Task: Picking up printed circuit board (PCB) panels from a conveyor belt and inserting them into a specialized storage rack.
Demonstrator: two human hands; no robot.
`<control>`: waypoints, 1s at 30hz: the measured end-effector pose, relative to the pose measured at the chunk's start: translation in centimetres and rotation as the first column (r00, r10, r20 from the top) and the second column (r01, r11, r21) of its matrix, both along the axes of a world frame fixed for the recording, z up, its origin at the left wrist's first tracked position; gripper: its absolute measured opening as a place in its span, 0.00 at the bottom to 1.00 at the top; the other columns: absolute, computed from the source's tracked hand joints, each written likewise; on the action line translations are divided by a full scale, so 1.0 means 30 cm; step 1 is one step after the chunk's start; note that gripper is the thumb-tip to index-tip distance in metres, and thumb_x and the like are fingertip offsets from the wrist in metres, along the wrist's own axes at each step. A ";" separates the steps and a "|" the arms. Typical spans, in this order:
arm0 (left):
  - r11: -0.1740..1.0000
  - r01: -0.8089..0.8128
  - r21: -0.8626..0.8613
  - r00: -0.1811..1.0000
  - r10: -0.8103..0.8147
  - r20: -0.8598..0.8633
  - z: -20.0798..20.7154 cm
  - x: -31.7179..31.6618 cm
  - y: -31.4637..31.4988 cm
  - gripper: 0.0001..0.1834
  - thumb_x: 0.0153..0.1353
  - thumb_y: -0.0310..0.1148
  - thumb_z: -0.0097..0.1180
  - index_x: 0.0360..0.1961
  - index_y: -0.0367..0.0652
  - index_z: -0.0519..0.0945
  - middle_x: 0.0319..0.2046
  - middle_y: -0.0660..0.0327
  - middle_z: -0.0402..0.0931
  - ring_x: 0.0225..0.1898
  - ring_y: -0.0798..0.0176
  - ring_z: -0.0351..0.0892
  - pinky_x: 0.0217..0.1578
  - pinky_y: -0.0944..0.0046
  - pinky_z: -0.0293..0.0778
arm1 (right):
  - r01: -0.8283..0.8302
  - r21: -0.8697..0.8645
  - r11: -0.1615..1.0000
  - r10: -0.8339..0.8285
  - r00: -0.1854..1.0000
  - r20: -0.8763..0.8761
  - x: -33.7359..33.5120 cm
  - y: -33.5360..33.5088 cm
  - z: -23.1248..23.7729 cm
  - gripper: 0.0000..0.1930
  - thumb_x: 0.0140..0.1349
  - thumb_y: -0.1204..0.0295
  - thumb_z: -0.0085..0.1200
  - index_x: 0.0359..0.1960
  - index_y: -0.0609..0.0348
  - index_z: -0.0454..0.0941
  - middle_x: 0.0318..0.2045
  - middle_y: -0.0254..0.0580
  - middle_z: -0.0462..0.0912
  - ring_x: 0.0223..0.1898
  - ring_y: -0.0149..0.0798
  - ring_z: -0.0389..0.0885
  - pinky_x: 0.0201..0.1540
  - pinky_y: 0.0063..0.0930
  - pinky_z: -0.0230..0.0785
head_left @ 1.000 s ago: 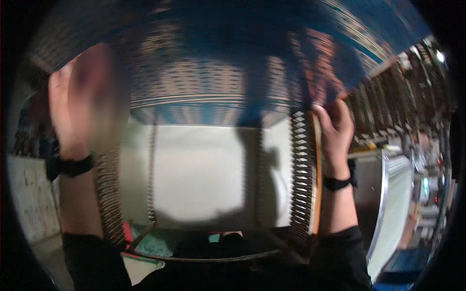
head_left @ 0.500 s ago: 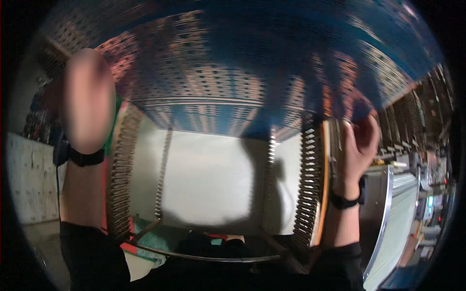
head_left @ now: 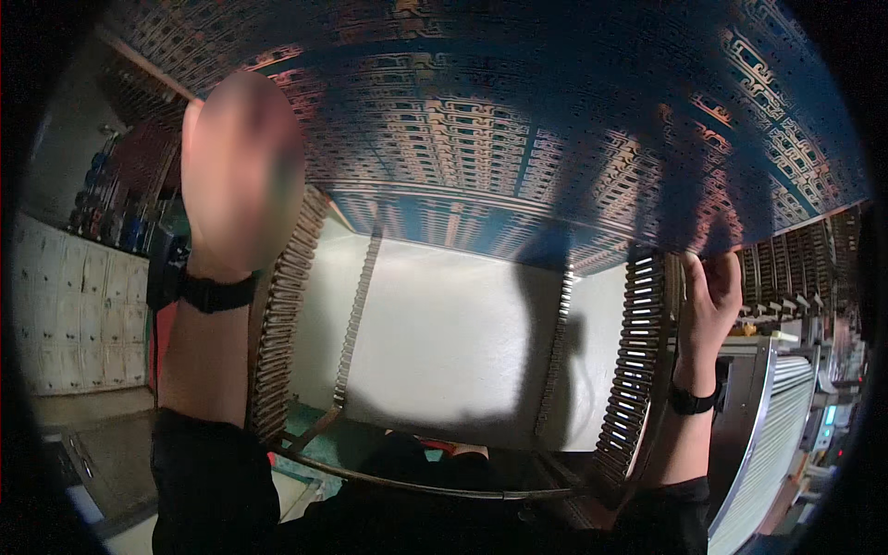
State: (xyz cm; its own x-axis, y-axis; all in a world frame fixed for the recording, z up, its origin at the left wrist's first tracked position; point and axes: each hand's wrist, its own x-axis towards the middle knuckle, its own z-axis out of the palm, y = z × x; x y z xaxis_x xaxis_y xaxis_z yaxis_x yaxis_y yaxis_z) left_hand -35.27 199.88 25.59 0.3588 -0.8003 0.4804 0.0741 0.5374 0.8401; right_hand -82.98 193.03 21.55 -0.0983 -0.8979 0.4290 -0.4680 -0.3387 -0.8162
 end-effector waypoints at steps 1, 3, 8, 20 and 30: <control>1.000 -0.018 -0.008 1.000 0.018 0.004 -0.007 -0.017 -0.007 0.17 0.78 0.35 0.40 0.59 0.35 0.66 0.58 0.50 0.72 0.59 0.57 0.74 0.62 0.55 0.70 | -0.035 -0.045 0.998 0.033 0.998 -0.052 -0.023 -0.010 0.004 0.05 0.67 0.81 0.59 0.41 0.64 0.75 0.32 0.26 0.74 0.34 0.21 0.69 0.41 0.14 0.63; 0.998 -0.066 -0.013 0.997 0.066 0.035 0.022 -0.052 -0.001 0.17 0.78 0.35 0.40 0.60 0.34 0.66 0.58 0.50 0.72 0.59 0.57 0.74 0.62 0.55 0.70 | -0.054 -0.056 0.997 0.056 0.997 0.043 -0.073 -0.019 -0.007 0.05 0.68 0.81 0.57 0.42 0.65 0.74 0.34 0.27 0.75 0.35 0.21 0.69 0.42 0.14 0.64; 0.992 -0.111 -0.058 0.993 0.108 -0.054 0.021 -0.062 -0.004 0.10 0.75 0.34 0.49 0.49 0.38 0.72 0.45 0.64 0.75 0.38 0.75 0.71 0.32 0.75 0.69 | 0.008 -0.057 0.998 -0.002 0.995 0.105 -0.081 0.022 0.014 0.10 0.67 0.84 0.57 0.49 0.67 0.76 0.39 0.32 0.80 0.40 0.24 0.76 0.46 0.18 0.70; 0.961 -0.273 0.052 0.921 0.246 0.302 -0.007 -0.047 0.012 0.11 0.77 0.32 0.45 0.52 0.38 0.74 0.44 0.64 0.73 0.43 0.72 0.72 0.45 0.71 0.71 | -0.040 0.071 0.997 0.042 0.999 -0.034 -0.035 0.004 0.012 0.11 0.65 0.77 0.63 0.46 0.64 0.77 0.36 0.34 0.85 0.36 0.24 0.80 0.40 0.20 0.73; 0.980 -0.196 0.041 0.980 0.197 -0.032 0.044 -0.036 0.051 0.06 0.76 0.35 0.50 0.46 0.45 0.73 0.42 0.68 0.74 0.41 0.78 0.72 0.39 0.77 0.70 | 0.092 -0.211 0.973 -0.077 0.994 0.076 -0.118 0.035 -0.043 0.23 0.61 0.86 0.63 0.58 0.62 0.73 0.49 0.34 0.78 0.48 0.28 0.76 0.55 0.24 0.70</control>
